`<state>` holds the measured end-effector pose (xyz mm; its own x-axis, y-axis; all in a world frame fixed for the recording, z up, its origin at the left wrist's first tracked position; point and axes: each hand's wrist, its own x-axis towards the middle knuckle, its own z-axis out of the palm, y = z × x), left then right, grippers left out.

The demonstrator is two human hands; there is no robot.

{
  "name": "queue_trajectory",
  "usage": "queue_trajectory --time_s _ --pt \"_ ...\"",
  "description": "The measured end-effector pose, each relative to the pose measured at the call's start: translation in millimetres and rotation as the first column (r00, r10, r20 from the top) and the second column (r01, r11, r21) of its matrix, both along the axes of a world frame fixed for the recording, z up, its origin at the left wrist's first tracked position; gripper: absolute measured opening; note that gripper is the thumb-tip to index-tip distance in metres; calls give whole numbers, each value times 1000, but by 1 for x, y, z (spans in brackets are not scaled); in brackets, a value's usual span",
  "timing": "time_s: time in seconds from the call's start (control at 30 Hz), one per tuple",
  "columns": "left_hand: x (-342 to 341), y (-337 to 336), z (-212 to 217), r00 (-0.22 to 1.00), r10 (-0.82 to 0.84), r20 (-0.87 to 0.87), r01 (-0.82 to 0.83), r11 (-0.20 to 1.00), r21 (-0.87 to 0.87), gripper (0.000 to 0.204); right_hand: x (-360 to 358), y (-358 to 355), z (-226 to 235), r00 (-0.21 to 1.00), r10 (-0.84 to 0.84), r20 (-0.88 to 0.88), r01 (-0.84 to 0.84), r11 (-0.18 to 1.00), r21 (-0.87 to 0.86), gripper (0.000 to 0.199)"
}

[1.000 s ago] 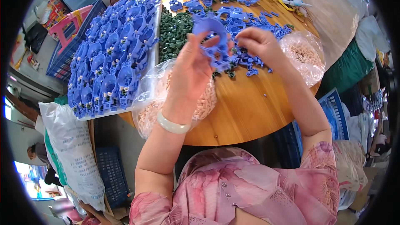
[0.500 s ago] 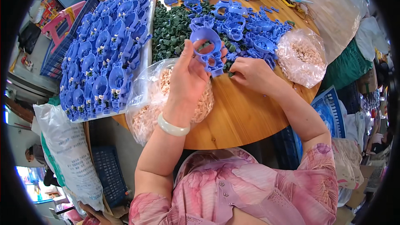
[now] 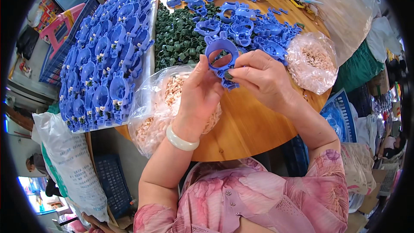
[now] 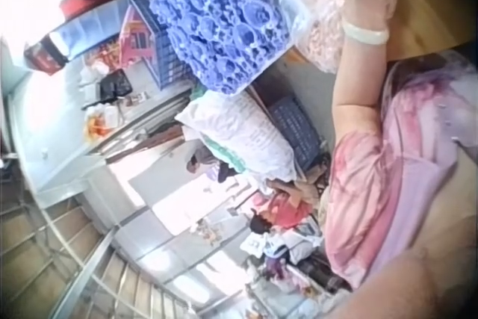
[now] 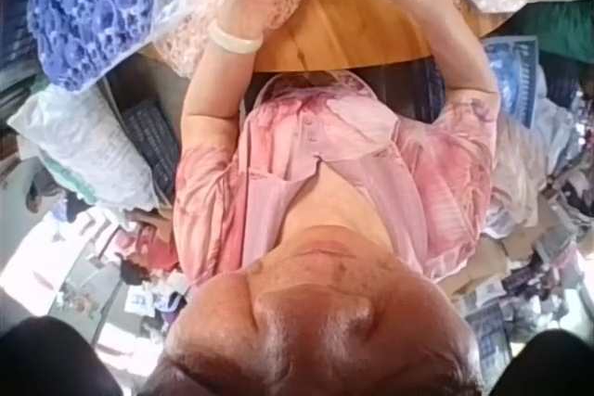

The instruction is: Assembling small blue plastic toy components at a workbench.

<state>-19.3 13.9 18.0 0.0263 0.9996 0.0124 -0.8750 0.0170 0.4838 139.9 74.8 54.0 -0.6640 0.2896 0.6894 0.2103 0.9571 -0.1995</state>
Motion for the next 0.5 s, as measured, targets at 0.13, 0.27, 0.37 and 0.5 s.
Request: queue_trajectory --time_s 0.13,0.27,0.37,0.5 --pt "2 -1 0 1000 19 -3 -19 1000 -6 45 0 -3 -8 999 -38 32 35 995 92 18" --pt "1 -1 -4 999 34 -12 -33 999 6 52 -3 -5 -13 1000 -12 6 12 994 108 16" --pt "2 -2 -6 999 38 -38 -38 999 -23 51 -3 -3 -17 999 -33 21 31 993 114 16" --pt "5 -4 0 999 39 -35 -39 999 -8 51 -4 -2 -21 992 5 -123 5 996 86 16"
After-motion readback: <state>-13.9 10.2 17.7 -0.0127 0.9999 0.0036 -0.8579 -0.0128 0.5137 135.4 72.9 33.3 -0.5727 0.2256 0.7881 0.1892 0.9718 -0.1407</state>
